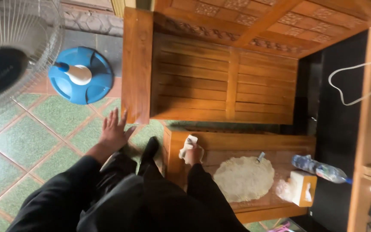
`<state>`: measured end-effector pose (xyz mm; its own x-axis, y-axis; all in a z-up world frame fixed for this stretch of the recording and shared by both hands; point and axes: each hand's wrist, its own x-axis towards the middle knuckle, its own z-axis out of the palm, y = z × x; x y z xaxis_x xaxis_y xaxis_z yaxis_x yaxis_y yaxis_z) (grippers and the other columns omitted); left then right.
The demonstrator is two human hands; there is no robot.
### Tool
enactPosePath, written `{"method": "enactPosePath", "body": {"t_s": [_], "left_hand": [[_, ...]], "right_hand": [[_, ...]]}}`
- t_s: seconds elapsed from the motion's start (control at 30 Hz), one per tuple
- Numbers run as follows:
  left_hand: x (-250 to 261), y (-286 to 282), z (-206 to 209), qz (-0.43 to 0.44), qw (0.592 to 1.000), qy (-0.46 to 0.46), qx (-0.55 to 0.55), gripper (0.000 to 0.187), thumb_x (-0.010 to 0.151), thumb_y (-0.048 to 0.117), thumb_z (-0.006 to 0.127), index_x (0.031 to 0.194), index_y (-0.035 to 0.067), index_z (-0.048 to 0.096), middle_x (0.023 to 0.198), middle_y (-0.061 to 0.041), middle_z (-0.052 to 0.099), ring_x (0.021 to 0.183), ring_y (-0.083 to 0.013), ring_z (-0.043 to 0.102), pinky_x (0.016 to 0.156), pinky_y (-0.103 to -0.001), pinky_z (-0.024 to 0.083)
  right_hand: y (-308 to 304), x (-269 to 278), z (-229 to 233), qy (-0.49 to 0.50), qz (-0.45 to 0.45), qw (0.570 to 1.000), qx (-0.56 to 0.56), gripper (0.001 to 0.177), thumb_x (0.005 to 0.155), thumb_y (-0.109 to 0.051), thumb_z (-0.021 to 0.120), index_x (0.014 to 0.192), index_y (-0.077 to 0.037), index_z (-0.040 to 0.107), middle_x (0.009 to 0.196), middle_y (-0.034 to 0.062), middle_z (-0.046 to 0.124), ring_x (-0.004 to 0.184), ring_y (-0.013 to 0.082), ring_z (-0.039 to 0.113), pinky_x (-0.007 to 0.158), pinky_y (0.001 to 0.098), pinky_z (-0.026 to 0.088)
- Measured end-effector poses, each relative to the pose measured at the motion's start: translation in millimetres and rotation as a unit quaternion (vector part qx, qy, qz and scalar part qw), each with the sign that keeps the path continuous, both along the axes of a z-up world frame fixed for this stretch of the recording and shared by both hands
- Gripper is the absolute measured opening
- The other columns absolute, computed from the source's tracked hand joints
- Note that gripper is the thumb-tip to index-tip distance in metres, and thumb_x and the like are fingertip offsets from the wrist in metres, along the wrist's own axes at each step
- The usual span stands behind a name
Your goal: The person wipes a wooden desk with a cloth, moving a mallet, mug, and keys aside to clean around them. They then gather small boxes and packets from a shelf and the desk into a plastic bag and place the bag on a nearby surface.
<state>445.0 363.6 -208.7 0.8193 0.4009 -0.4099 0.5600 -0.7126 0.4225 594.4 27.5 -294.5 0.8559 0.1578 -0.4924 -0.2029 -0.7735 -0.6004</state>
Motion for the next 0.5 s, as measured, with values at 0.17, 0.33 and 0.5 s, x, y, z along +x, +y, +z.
{"method": "enactPosePath", "body": {"t_s": [0.17,0.33,0.5], "left_hand": [[36,32,-40,0.064,0.996,-0.055,-0.034,0.078,0.102,0.056,0.043,0.162,0.012,0.021,0.167,-0.026,0.009,0.156,-0.0444,0.013,0.123,-0.057,0.013],[56,53,-79,0.197,0.970,-0.137,-0.035,0.071,0.108,0.046,0.040,0.165,0.008,0.020,0.168,-0.033,0.007,0.154,-0.0499,0.019,0.122,-0.058,0.022],[73,61,-108,0.262,0.942,-0.211,0.019,0.068,0.113,0.043,0.033,0.167,0.005,0.017,0.168,-0.035,0.004,0.156,-0.0527,0.019,0.124,-0.057,0.025]], "right_hand": [[68,21,26,-0.176,0.024,0.970,0.165,0.044,0.079,-0.013,0.076,0.121,-0.014,0.063,0.129,0.0169,0.060,0.123,0.0354,0.056,0.101,0.0457,0.049],[175,2,10,-0.292,0.322,0.886,0.163,0.045,0.086,-0.012,0.082,0.128,-0.016,0.067,0.125,0.0099,0.062,0.118,0.0328,0.056,0.097,0.0502,0.045],[219,27,-44,-0.360,0.547,0.743,0.141,0.054,0.072,-0.021,0.084,0.121,-0.032,0.064,0.138,0.0058,0.055,0.128,0.0330,0.050,0.102,0.0577,0.043]]}}
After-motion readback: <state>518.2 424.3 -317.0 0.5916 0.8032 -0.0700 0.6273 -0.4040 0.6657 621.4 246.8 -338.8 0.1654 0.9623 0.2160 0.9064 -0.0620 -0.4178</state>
